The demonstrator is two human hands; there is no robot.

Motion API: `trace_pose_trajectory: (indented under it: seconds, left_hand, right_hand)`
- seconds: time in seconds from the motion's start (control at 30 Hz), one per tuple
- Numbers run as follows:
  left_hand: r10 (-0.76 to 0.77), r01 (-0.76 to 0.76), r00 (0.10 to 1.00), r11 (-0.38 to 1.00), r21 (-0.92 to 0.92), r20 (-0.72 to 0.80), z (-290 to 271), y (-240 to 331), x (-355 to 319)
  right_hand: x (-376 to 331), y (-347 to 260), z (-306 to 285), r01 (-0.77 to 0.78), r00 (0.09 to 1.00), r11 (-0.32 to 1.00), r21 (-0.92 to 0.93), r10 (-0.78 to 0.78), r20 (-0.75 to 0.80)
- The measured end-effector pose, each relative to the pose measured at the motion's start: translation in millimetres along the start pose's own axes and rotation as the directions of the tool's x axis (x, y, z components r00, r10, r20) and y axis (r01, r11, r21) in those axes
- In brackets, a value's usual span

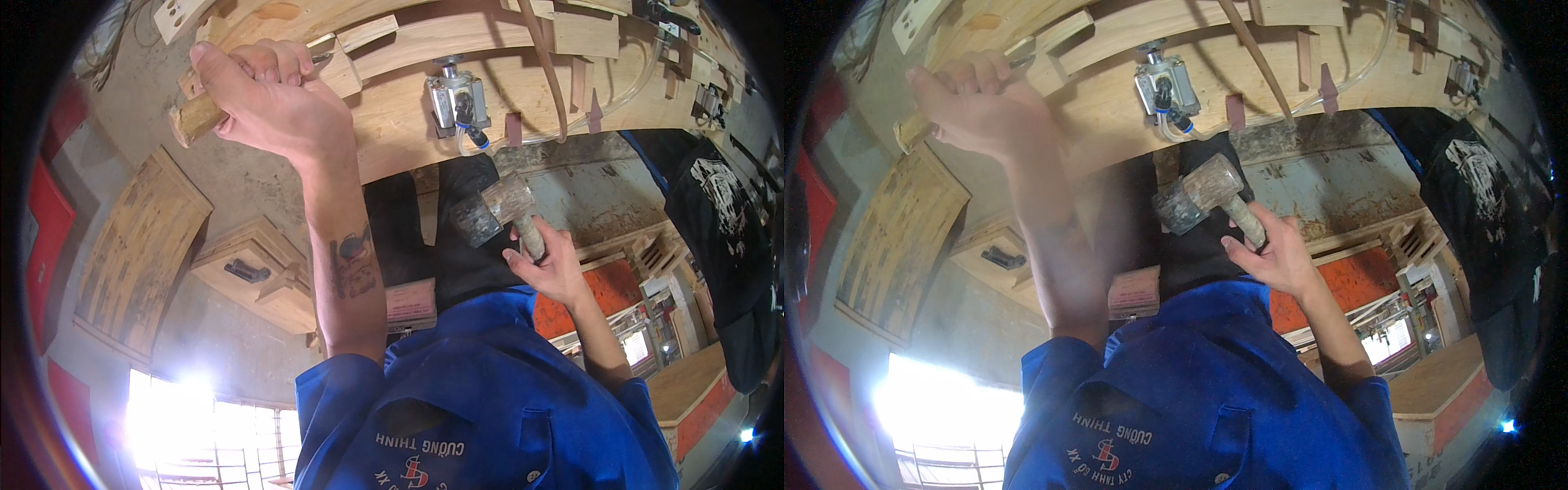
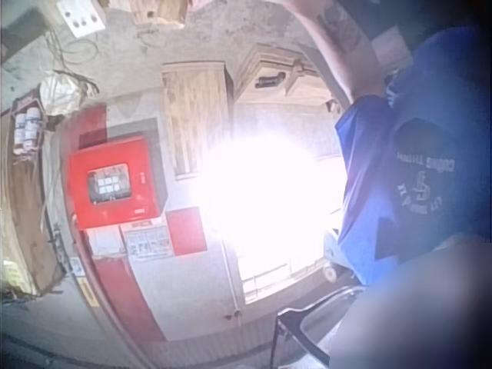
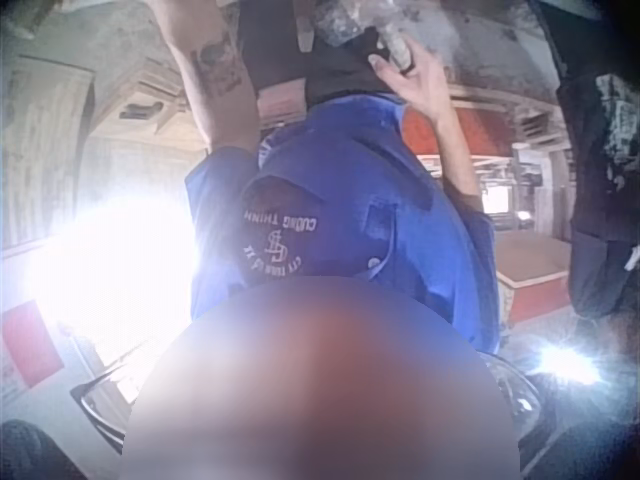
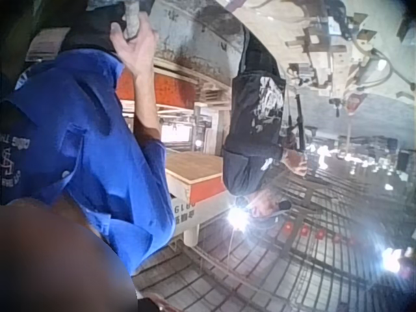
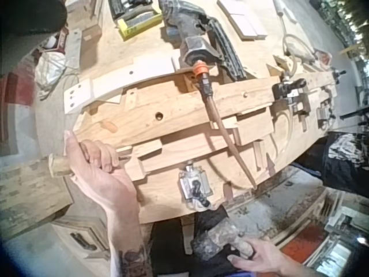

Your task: The person assembles small wooden pieces on a workbench, using a nail gun and hammer to fasten them together. They handle multiple wooden components, align them, and secure them with tools before stacking the finished pieces.

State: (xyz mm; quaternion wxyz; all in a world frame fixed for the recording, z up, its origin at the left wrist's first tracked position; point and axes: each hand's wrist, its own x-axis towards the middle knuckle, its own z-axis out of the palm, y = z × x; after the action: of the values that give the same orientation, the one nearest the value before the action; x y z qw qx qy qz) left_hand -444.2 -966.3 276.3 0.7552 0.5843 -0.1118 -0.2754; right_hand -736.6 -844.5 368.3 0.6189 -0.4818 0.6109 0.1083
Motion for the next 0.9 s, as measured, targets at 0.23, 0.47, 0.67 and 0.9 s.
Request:
trace_pose_trajectory:
  seconds: [0.23,0.47,0.67,0.9]
  left_hand:
    - [-0.021,0.023,0.994,1.000,0.017,-0.106,4.6,3.1,0.4]
    - [-0.043,0.043,0.997,0.999,-0.004,-0.068,4.3,4.1,0.2]
    - [-0.026,0.026,0.999,1.000,0.012,-0.034,3.4,3.8,0.8]
    - [0.008,-0.006,0.999,0.999,0.034,-0.045,8.8,5.7,-3.2]
  right_hand:
    - [-0.3,0.5,-0.7,0.042,0.998,0.999,0.013,-0.041,-0.038]
    - [1.1,4.0,0.4,0.040,0.999,0.998,0.045,-0.039,-0.037]
    - [0.9,1.4,-3.1,-0.011,1.000,0.996,0.085,0.013,-0.028]
    - [0.9,-0.6,-4.0,0.032,0.999,0.997,0.073,-0.029,-0.046]
